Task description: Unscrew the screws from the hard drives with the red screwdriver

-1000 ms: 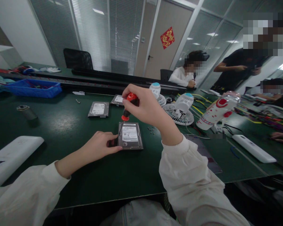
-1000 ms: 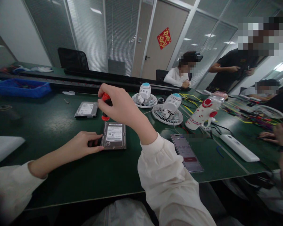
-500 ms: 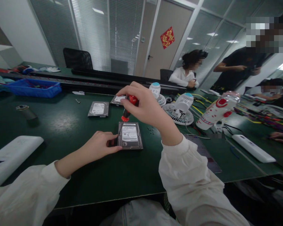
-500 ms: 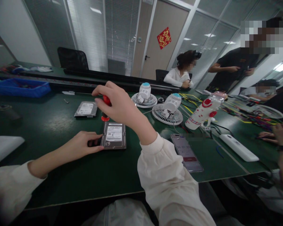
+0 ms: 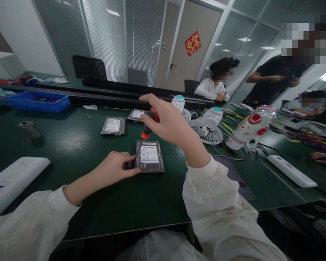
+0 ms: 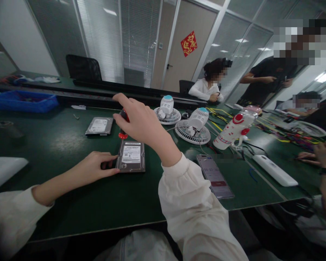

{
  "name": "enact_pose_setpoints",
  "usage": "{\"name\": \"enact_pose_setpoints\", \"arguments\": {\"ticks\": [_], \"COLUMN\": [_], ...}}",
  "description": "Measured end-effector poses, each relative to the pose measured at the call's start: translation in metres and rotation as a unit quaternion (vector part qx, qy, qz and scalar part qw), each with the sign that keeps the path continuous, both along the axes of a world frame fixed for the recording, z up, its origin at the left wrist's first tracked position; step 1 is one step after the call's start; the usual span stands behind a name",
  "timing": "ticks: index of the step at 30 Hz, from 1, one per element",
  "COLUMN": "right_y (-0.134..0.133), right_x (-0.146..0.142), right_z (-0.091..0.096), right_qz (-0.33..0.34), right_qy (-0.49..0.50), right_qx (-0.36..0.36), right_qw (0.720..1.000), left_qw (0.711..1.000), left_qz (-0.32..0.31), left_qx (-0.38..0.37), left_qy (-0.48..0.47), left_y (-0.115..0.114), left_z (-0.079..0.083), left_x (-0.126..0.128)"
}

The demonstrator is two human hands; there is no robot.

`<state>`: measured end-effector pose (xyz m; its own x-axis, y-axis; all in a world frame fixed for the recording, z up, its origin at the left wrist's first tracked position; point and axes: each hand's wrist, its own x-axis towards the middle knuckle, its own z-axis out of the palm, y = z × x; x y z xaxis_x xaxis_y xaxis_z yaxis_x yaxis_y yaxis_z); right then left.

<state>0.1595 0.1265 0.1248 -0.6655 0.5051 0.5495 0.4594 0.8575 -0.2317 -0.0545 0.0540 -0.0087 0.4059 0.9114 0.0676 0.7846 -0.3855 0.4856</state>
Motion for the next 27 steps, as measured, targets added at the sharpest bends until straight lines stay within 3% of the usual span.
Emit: {"name": "enact_pose_setpoints", "arguments": {"ticks": [5, 11, 13, 27], "right_y": [-0.0012, -0.0027, -0.0022, 0.0023], "right_x": [0.0006, -0.0012, -0.001, -0.0031], "right_z": [-0.0004, 0.0017, 0.0019, -0.0066], "right_qz": [0.041, -0.076, -0.083, 0.073], "right_qy": [0.029, 0.002, -0.006, 0.089], "right_qx": [-0.02, -0.019, -0.02, -0.06], "right_qw": [0.999, 0.997, 0.996, 0.992], "left_qw": [1.0, 1.0, 1.0, 1.0], "left_qz": [0.003, 0.001, 0.002, 0.004], "left_qx": [0.002, -0.003, -0.005, -0.011], "left_qy": [0.001, -0.002, -0.002, -0.003], "left_y": [-0.0009, -0.0008, -0.0007, -0.0023], "left_z": [0.0025, 0.0026, 0.0022, 0.0041], "left_x": [0.0005, 0.0007, 0.0008, 0.001]}}
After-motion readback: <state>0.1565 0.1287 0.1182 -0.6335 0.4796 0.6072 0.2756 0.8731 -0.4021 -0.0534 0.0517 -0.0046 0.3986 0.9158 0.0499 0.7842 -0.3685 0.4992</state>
